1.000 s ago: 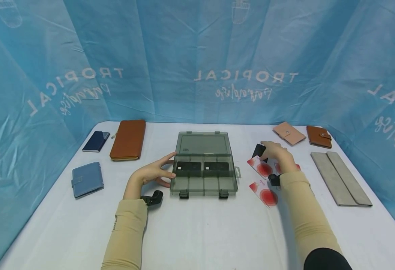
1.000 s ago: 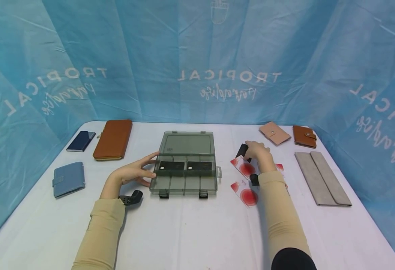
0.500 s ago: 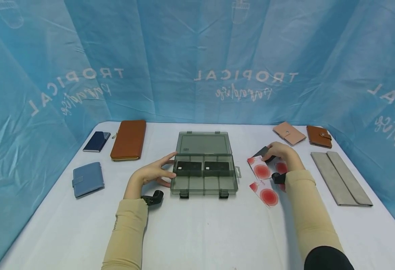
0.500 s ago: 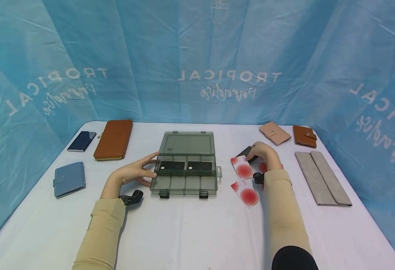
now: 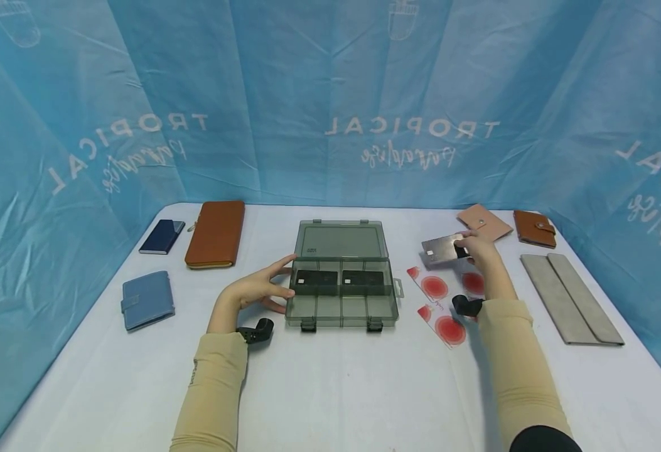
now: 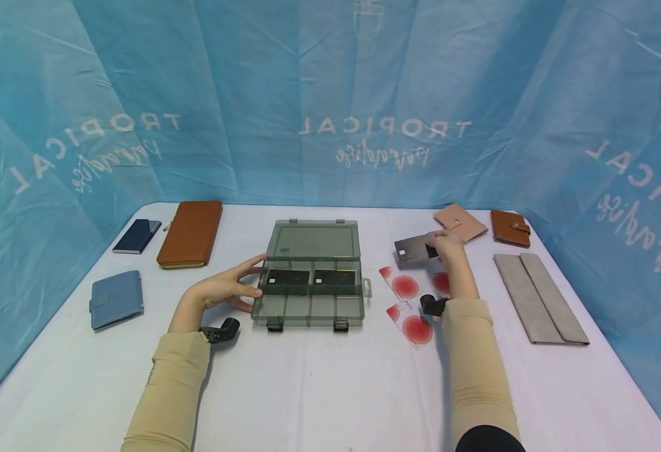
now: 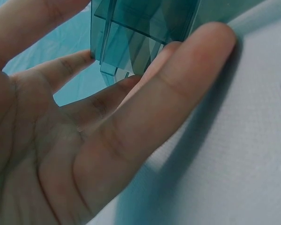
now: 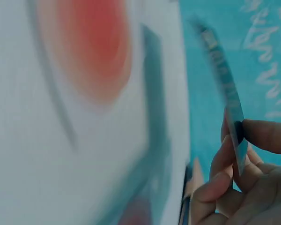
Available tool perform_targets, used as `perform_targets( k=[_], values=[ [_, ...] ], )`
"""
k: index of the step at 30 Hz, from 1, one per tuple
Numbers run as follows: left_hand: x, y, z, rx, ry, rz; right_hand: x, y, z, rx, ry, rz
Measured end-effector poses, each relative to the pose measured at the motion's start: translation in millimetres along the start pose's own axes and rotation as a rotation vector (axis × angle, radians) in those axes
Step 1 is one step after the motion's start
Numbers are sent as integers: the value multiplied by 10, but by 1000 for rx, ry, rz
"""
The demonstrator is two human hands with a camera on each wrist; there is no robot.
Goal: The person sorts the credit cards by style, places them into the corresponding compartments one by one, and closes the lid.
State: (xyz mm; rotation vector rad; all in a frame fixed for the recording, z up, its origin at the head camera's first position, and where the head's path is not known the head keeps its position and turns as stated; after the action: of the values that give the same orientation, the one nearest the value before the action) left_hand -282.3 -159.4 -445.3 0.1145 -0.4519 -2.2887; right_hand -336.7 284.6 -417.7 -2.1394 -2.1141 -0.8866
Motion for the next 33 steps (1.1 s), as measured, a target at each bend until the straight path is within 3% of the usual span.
perform_targets(
  k=[14, 17, 23, 33],
  values=[
    [-18, 16, 30, 5, -3, 3, -756, 482, -479, 249, -127, -215],
    [-24, 24, 35, 6, 1, 6, -928, 537, -529, 314, -35, -244],
    [-33, 34, 38, 3, -12, -1, -1149, 574, -529, 372, 234, -203],
    [-34, 22, 28, 16, 12, 17, -1289, 621, -528, 466, 500, -220]
  ],
)
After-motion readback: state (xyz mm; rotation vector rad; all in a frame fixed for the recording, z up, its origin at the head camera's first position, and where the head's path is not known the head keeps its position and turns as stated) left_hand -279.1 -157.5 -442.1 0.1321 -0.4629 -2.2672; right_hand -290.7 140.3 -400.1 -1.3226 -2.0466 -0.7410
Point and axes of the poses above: each hand's wrist, its own y-axis away from the middle knuckle, its own x-axis out of the back of the hand, z = x × y, the point moved 4 cm from there along -y, towards the middle knuckle, and after that the axes turned 7 degrees about -z, right-handed, at the moved point
